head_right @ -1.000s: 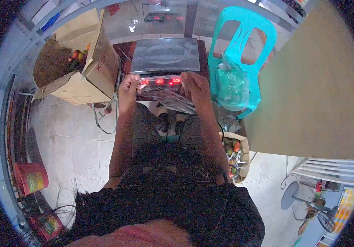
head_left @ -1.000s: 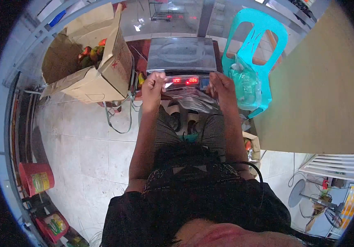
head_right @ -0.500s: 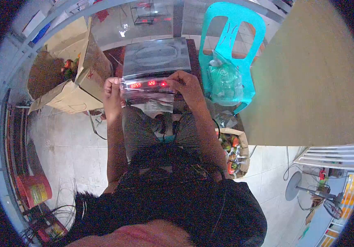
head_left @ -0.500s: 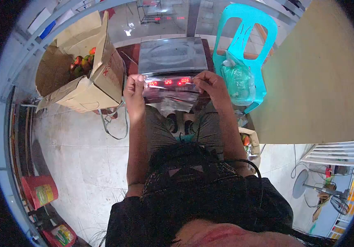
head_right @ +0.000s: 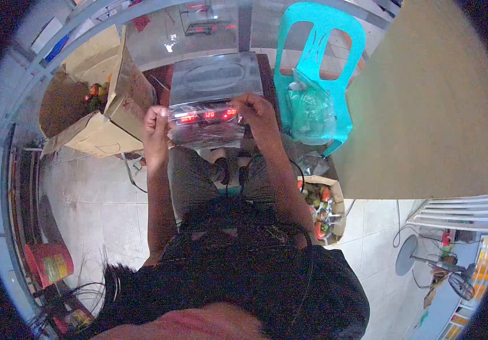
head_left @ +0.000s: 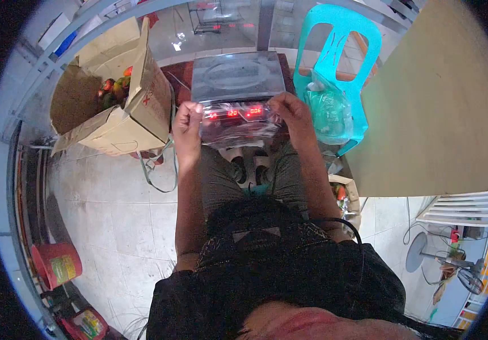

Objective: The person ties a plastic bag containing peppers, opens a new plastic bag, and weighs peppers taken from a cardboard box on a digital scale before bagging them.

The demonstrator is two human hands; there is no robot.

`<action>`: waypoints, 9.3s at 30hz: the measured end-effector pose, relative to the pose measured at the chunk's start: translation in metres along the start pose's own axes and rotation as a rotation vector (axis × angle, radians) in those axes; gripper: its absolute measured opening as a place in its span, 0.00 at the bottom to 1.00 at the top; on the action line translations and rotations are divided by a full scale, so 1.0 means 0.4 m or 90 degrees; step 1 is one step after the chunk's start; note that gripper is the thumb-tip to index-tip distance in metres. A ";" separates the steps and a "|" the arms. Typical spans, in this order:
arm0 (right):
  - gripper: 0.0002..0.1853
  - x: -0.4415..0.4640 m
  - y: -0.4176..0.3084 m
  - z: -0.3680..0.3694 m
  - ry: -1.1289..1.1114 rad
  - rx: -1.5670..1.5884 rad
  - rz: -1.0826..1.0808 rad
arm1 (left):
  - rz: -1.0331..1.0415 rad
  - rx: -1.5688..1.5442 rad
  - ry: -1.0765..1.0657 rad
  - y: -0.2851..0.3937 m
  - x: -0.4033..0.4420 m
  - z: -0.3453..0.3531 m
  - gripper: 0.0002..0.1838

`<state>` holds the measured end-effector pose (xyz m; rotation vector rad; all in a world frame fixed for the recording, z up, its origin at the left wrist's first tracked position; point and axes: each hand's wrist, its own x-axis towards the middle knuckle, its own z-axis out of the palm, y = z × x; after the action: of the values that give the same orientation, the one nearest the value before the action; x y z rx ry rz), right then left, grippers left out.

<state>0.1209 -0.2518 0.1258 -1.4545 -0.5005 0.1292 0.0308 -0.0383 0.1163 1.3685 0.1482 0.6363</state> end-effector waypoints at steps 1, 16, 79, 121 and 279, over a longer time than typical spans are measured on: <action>0.12 0.002 0.003 -0.007 -0.004 -0.009 -0.008 | 0.006 -0.021 -0.011 0.002 0.000 0.009 0.12; 0.12 -0.004 0.005 0.045 0.031 0.353 0.085 | -0.249 -0.185 -0.053 -0.035 -0.026 0.039 0.14; 0.09 -0.010 0.120 0.042 -0.123 0.472 0.291 | -0.412 -0.419 -0.378 -0.120 -0.051 -0.042 0.24; 0.12 -0.019 0.218 -0.023 -0.194 0.476 0.332 | -0.359 -0.590 -0.342 -0.275 -0.053 -0.021 0.10; 0.11 -0.086 0.130 0.083 -0.116 -0.510 -0.152 | -0.008 0.553 -0.103 -0.056 -0.014 0.030 0.12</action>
<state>0.0879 -0.2279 0.0681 -2.1544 -0.9379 -0.1525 0.0393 -0.0529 0.0964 2.2448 0.3272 0.4534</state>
